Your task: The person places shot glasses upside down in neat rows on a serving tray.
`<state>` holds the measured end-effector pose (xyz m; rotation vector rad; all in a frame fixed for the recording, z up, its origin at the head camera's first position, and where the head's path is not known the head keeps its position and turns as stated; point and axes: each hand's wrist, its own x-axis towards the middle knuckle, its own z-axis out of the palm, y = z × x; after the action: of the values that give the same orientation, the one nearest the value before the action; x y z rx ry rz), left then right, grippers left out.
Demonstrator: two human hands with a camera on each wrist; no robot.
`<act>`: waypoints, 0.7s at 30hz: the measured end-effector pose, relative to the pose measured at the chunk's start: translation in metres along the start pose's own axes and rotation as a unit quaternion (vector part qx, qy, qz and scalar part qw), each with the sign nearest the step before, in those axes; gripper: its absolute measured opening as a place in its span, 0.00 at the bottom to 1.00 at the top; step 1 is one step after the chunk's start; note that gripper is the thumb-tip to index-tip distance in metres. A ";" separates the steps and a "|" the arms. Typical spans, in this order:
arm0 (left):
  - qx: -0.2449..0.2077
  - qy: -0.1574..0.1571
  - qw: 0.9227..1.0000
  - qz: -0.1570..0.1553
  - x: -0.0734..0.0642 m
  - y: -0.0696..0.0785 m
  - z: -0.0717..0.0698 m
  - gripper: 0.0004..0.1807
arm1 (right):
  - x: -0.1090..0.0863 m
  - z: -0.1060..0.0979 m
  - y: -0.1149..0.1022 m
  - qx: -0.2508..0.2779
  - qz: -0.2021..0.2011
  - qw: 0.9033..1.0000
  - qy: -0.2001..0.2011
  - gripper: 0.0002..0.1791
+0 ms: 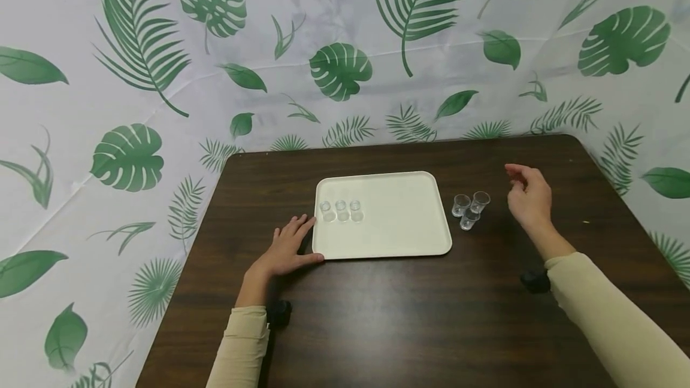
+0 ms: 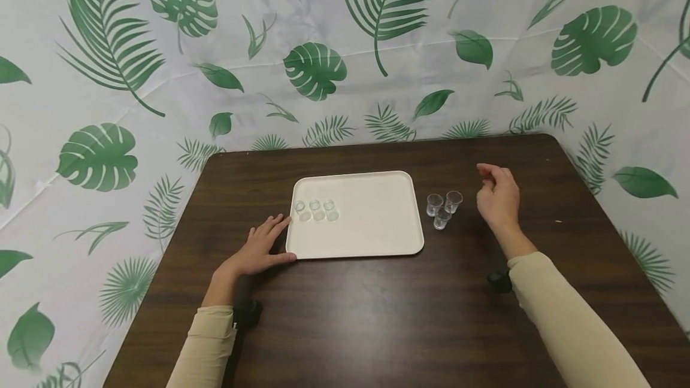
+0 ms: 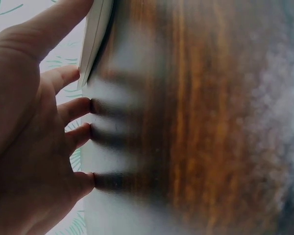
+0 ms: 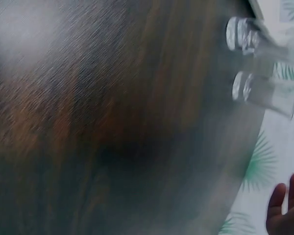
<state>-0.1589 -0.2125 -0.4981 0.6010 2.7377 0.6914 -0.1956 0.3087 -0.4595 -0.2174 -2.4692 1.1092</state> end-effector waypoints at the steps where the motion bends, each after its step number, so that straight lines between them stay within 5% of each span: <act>1: -0.001 0.001 1.000 0.000 0.000 0.000 0.000 0.53 | 0.000 -0.002 0.004 -0.007 0.005 1.000 -0.018 0.24; 6: -0.004 0.001 1.000 -0.003 0.000 0.001 -0.001 0.53 | -0.002 -0.009 0.018 -0.018 0.028 0.992 -0.119 0.30; 12: -0.004 0.003 1.000 -0.001 0.000 0.000 0.000 0.52 | -0.008 -0.004 0.031 -0.017 0.010 0.973 -0.229 0.33; 21: -0.006 0.002 1.000 0.002 -0.001 0.001 -0.002 0.52 | -0.011 0.006 0.034 -0.018 0.006 0.965 -0.261 0.28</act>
<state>-0.1579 -0.2125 -0.4958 0.6022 2.7361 0.7097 -0.1892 0.3239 -0.4924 0.0632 -2.9492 1.2525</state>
